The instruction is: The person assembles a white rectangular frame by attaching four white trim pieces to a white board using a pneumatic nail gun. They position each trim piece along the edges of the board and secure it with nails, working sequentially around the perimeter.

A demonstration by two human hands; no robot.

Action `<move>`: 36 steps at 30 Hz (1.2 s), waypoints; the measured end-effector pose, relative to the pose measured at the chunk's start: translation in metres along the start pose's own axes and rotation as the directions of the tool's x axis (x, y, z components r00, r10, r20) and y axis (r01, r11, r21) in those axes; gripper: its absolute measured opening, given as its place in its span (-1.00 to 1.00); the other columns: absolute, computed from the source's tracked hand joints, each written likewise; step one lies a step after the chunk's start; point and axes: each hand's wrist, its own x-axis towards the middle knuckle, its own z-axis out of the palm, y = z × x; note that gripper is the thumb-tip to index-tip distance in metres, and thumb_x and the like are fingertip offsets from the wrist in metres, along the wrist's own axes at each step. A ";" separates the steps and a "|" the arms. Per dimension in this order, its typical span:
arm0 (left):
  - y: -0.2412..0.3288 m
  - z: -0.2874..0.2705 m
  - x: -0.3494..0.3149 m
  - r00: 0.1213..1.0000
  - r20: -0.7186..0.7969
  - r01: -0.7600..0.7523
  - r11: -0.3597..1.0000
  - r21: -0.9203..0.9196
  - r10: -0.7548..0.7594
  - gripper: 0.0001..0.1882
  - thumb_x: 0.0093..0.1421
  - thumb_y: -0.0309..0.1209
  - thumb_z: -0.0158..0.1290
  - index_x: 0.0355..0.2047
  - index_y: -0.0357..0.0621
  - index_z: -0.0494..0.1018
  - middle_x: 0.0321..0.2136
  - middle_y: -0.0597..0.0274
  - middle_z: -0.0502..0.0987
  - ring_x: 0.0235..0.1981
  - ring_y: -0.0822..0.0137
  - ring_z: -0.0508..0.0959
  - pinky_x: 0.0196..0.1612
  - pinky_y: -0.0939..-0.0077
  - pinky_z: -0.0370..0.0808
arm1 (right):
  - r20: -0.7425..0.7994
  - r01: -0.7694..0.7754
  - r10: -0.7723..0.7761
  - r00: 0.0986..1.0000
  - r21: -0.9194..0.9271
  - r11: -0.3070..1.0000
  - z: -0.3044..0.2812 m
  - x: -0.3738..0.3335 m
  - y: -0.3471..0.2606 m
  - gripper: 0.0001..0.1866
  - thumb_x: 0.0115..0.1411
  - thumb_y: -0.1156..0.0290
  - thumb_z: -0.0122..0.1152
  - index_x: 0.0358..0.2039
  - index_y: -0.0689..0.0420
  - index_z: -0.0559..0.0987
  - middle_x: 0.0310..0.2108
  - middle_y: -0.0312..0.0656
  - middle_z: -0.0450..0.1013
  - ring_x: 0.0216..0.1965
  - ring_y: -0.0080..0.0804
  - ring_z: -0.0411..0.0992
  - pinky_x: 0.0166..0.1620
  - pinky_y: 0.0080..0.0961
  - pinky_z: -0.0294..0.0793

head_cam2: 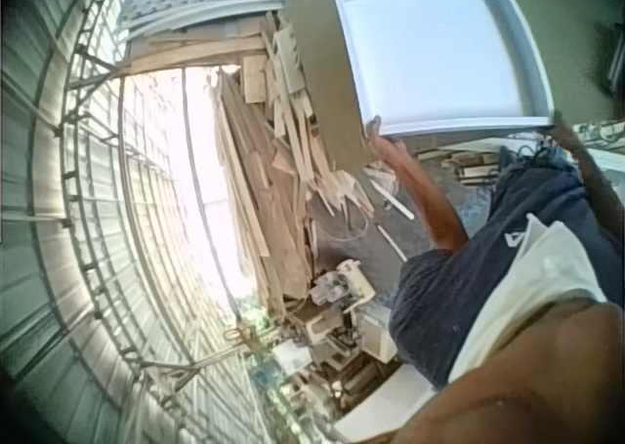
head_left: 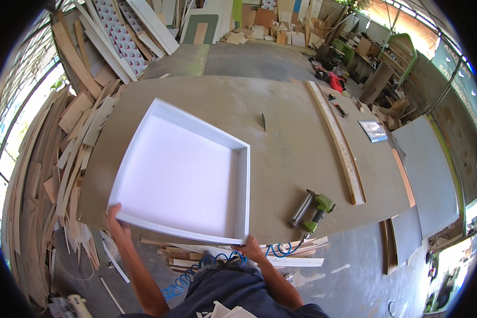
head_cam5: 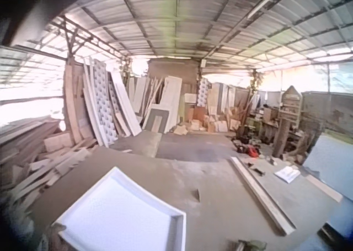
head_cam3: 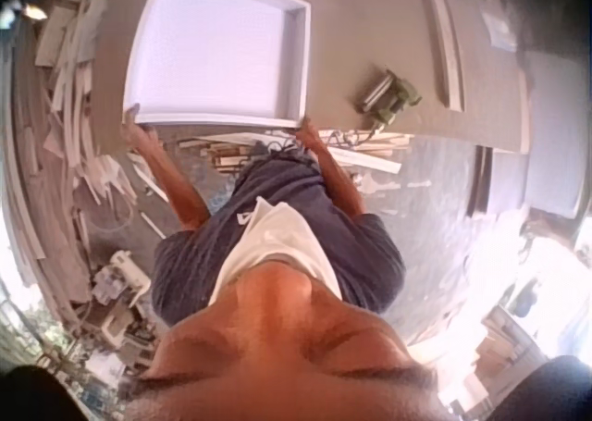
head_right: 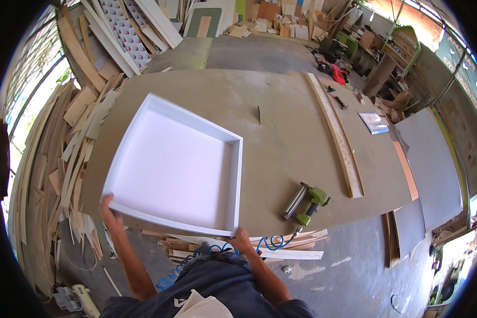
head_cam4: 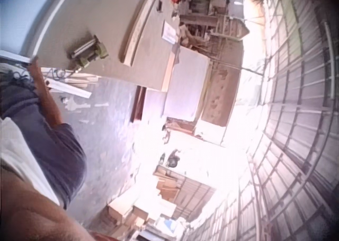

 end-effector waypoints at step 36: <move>-0.179 0.152 -0.197 0.240 0.969 -0.822 0.545 0.166 0.066 -0.39 0.27 -0.05 0.22 0.10 -0.28 0.37 0.05 -0.14 0.44 0.13 -0.10 0.41 0.24 -0.07 0.28 | -0.396 0.079 0.486 0.779 0.831 0.550 -0.204 -0.130 -0.018 -0.52 0.14 0.41 0.41 0.05 0.31 0.54 -0.19 -0.09 0.57 -0.26 -0.29 0.58 -0.22 -0.38 0.59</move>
